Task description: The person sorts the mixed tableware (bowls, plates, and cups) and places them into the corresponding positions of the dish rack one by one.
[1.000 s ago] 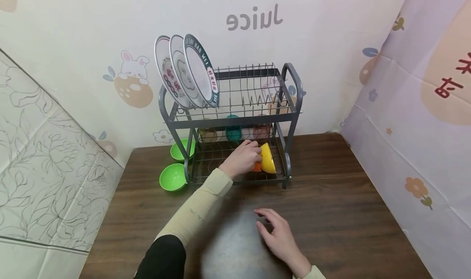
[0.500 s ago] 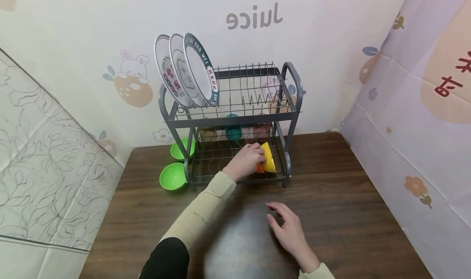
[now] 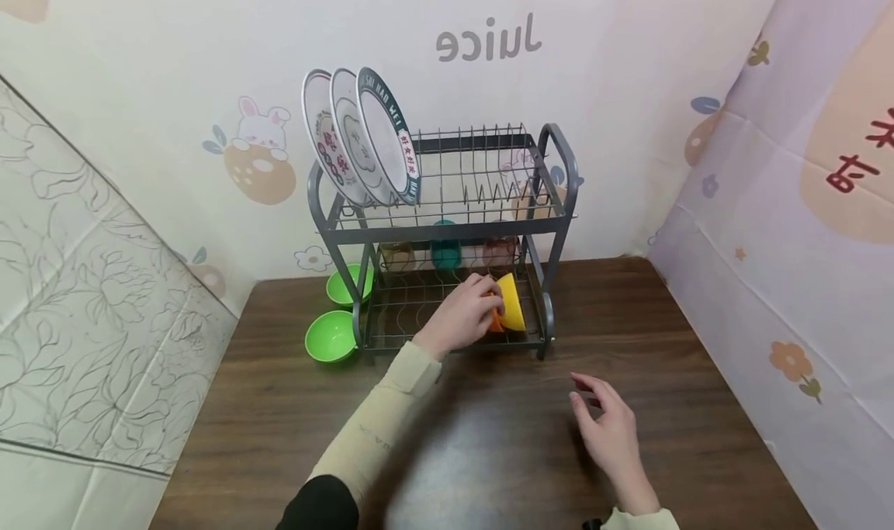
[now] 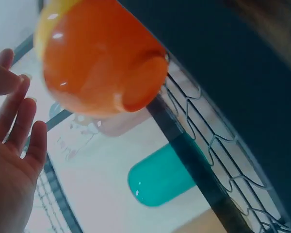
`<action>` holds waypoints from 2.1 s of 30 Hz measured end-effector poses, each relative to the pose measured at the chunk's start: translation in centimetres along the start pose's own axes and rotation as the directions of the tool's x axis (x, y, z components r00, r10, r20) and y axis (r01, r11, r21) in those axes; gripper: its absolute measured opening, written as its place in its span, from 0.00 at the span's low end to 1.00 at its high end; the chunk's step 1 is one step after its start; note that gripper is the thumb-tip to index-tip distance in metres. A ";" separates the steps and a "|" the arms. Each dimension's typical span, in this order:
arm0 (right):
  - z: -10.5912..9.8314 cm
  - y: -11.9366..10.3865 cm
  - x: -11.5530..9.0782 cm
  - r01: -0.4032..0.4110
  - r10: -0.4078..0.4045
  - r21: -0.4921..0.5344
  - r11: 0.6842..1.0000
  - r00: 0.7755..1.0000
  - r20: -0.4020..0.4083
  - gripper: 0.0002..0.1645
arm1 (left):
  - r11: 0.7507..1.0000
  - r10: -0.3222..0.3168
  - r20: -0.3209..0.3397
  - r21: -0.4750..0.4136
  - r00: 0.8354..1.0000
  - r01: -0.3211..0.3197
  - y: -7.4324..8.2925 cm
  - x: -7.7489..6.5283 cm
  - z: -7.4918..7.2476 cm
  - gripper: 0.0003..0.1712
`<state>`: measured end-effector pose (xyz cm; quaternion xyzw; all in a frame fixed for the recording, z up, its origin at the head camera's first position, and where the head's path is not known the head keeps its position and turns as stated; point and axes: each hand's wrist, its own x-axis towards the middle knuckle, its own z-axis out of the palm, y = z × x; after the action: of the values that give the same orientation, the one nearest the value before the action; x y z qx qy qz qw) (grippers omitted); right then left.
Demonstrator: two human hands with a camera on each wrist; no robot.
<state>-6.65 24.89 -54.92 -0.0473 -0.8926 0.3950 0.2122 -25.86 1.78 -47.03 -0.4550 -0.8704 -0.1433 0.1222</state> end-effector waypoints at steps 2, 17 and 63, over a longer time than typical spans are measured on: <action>-0.3 0.3 0.0 -0.018 0.018 -0.020 1.000 1.000 -0.004 0.16 | 0.999 -0.017 -0.048 -0.041 0.999 0.015 0.2 -1.3 -0.4 0.07; -1.5 1.7 1.0 -0.041 0.037 -0.068 0.997 0.997 -0.062 0.17 | 0.947 -0.301 -0.411 -0.232 0.861 0.220 -1.6 -13.6 -3.1 0.12; 2.3 0.0 0.6 0.071 -0.072 0.023 0.997 0.996 0.053 0.14 | 0.621 -0.772 -0.290 -0.150 0.566 0.770 -6.7 -25.9 0.2 0.12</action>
<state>-8.18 23.43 -56.08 -0.0027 -0.8949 0.3975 0.2027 -16.98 -21.43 -57.05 -0.0002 -0.9475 -0.2583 0.1883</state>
